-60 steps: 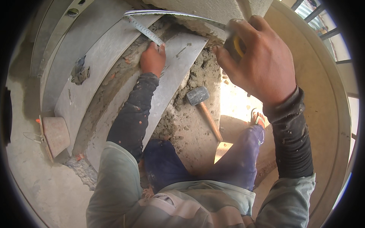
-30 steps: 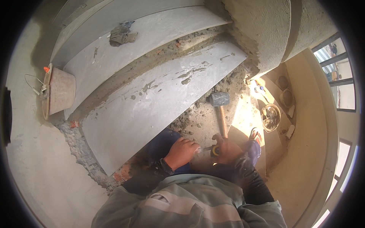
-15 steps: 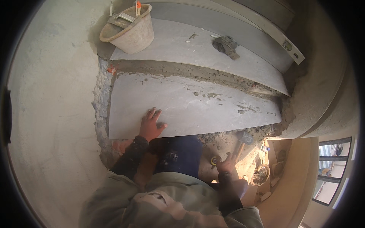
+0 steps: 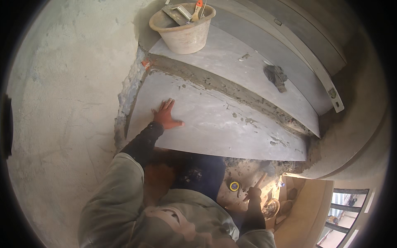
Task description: The person applies cement to a stair step, positions a marble tile, and uses a mallet to level it. They then measure the dimensions of the next section using a tape measure.
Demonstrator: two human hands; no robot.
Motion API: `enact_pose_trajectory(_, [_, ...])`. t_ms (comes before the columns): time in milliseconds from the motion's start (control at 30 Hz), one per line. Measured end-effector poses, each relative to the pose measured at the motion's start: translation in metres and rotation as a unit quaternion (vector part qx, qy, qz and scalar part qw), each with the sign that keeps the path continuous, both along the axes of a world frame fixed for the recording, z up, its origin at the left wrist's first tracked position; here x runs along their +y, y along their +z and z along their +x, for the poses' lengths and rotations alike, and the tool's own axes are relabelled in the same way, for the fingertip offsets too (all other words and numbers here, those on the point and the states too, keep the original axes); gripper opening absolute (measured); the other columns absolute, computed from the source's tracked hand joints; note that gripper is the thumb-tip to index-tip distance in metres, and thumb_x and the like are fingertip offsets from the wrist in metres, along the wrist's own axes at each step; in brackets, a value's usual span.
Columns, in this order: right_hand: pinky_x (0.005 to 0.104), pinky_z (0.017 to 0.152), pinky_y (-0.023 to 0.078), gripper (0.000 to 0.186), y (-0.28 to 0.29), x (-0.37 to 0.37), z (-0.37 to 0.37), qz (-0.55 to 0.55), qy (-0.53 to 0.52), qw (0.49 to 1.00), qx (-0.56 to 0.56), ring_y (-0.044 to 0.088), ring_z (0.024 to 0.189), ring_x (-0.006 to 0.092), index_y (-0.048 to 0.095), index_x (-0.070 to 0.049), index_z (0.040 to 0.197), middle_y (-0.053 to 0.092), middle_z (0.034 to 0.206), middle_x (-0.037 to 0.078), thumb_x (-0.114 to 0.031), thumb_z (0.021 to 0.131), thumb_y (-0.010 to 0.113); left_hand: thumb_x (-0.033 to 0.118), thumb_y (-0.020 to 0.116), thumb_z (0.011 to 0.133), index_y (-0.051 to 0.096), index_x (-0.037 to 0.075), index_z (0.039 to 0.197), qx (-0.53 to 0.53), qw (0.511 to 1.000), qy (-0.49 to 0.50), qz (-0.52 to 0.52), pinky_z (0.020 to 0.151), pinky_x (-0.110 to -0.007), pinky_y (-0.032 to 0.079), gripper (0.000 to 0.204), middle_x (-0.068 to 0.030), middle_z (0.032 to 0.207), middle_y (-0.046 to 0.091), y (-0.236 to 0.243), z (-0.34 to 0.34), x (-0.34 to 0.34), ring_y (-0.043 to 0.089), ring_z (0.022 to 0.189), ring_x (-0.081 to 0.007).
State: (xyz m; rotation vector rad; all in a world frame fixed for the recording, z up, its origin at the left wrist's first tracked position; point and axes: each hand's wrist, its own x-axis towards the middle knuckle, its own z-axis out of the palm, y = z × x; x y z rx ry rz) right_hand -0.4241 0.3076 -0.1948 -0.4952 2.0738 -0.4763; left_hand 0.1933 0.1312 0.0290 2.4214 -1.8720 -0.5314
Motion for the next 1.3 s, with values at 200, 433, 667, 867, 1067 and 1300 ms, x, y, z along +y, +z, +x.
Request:
enact_pose_trajectory(200, [0.0308,0.034,0.033,0.018,0.095,0.035,0.035,-0.071,-0.148,0.959,-0.233,0.038,0.04,0.0134,0.049,-0.011,0.08,0.038,0.056,-0.001,-0.024,0.09,0.056,0.074,0.083,0.055,0.013,0.017,0.164,-0.039,0.997,0.018,0.058,0.116,-0.076,0.017,0.142,-0.0005,0.171,0.011,0.006,0.037,-0.026,0.013,0.157,-0.0274])
enact_pose_trajectory(433, [0.0267,0.033,0.042,0.018,0.275,0.004,0.136,-0.256,0.08,0.949,-0.164,0.048,0.037,0.0146,0.052,-0.002,0.09,0.049,0.058,0.003,-0.012,0.087,0.066,0.068,0.088,0.051,0.013,0.015,0.163,-0.024,0.998,0.011,0.05,0.121,-0.069,0.02,0.146,-0.0003,0.171,0.011,0.001,0.065,-0.076,0.012,0.157,-0.0239])
enact_pose_trajectory(667, [0.0252,0.045,0.04,0.06,0.386,-0.13,0.305,-0.632,0.191,0.75,-0.037,0.048,0.049,0.012,0.051,0.002,0.097,0.052,0.067,0.006,-0.058,0.104,0.045,0.07,0.087,0.052,0.014,0.014,0.163,-0.032,0.998,0.026,0.049,0.118,-0.072,0.021,0.145,-0.0033,0.171,0.011,0.003,0.086,-0.092,0.012,0.157,-0.025])
enact_pose_trajectory(867, [0.0458,0.056,0.047,0.045,0.245,-0.191,0.341,-0.486,0.366,0.777,0.16,0.062,0.061,0.0435,0.051,0.002,0.095,0.06,0.067,0.022,-0.042,0.106,0.048,0.07,0.086,0.053,0.014,0.013,0.163,-0.014,0.999,0.002,0.044,0.117,-0.073,0.022,0.144,-0.0028,0.171,0.012,0.003,0.074,-0.105,0.012,0.157,-0.0251])
enact_pose_trajectory(1067, [0.0349,0.049,0.042,0.052,0.317,-0.2,0.38,-0.557,0.325,0.764,0.019,0.053,0.053,0.0147,0.054,-0.001,0.092,0.054,0.063,0.006,-0.05,0.107,0.041,0.066,0.087,0.058,0.012,0.015,0.163,-0.012,0.998,0.017,0.062,0.118,-0.073,0.02,0.139,0.0,0.171,0.01,0.002,0.089,-0.098,0.012,0.157,-0.0231])
enact_pose_trajectory(1300, [0.0364,0.044,0.044,0.053,0.251,-0.196,0.372,-0.621,0.352,0.7,0.023,0.054,0.048,0.0202,0.052,-0.005,0.087,0.057,0.064,0.007,-0.052,0.107,0.042,0.062,0.088,0.059,0.016,0.014,0.162,-0.001,0.999,0.008,0.039,0.117,-0.073,0.022,0.135,-0.0013,0.171,0.013,0.005,0.08,-0.109,0.014,0.157,-0.0238])
